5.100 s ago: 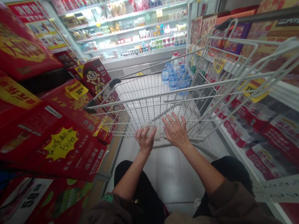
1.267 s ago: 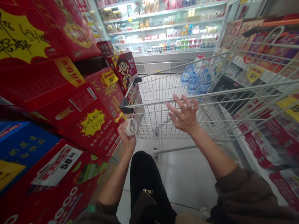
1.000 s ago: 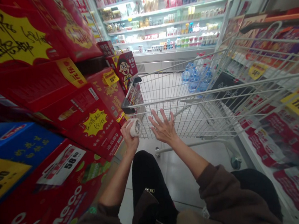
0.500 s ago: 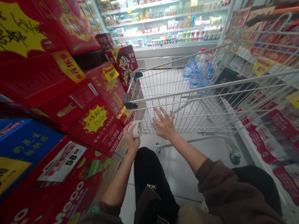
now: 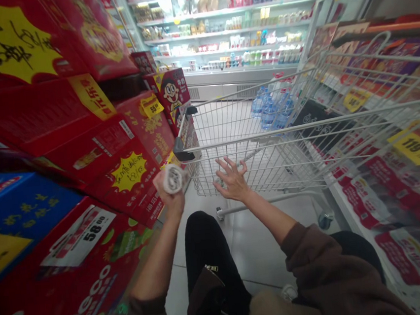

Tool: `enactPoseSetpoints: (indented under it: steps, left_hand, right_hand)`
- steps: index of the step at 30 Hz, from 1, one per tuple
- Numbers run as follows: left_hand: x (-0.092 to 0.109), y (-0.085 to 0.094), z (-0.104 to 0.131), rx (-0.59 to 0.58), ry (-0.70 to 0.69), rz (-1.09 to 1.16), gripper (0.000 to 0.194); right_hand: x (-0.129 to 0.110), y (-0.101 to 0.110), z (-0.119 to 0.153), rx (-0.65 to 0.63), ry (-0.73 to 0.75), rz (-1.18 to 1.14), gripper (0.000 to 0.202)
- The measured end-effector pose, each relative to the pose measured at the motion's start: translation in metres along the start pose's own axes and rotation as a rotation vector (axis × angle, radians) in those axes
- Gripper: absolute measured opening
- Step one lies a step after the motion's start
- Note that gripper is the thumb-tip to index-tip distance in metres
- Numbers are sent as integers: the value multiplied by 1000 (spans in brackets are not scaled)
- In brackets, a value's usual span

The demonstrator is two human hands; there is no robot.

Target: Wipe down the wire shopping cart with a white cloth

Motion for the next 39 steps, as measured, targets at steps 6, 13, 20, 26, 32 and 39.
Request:
enactPoseSetpoints:
  steps: [6,13,20,26,32,39]
  left_hand:
    - [48,-3,-79,-410,-288,71,33]
    - [30,-12,-120,-401,-166,130,43]
    - [10,-17,-64,-225,34,149,46]
    - [27,-17,1,-197,11,96,33]
    - [31,-27,16,-108,31,42,37]
    - [18,-26,29,-116,51,-19,42]
  right_hand:
    - [1,5,10,49,12,-3,30]
    - [7,8,19,62,23,-24,29]
    - [7,13,23,114,39,-16,27]
    - [13,16,26,69,15,-21,27]
    - [14,17,25,56,5,-27,26]
    - [14,19,25,18,-4,-79,26]
Point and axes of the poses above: each hand's wrist, its own z-axis away from the middle knuckle, its own y-axis out of the back of the hand, x = y × z, the point moved 3 cm from there along -z, towards the middle knuckle, and after that the axes turned 3 degrees about y, right-handed, at the moved point
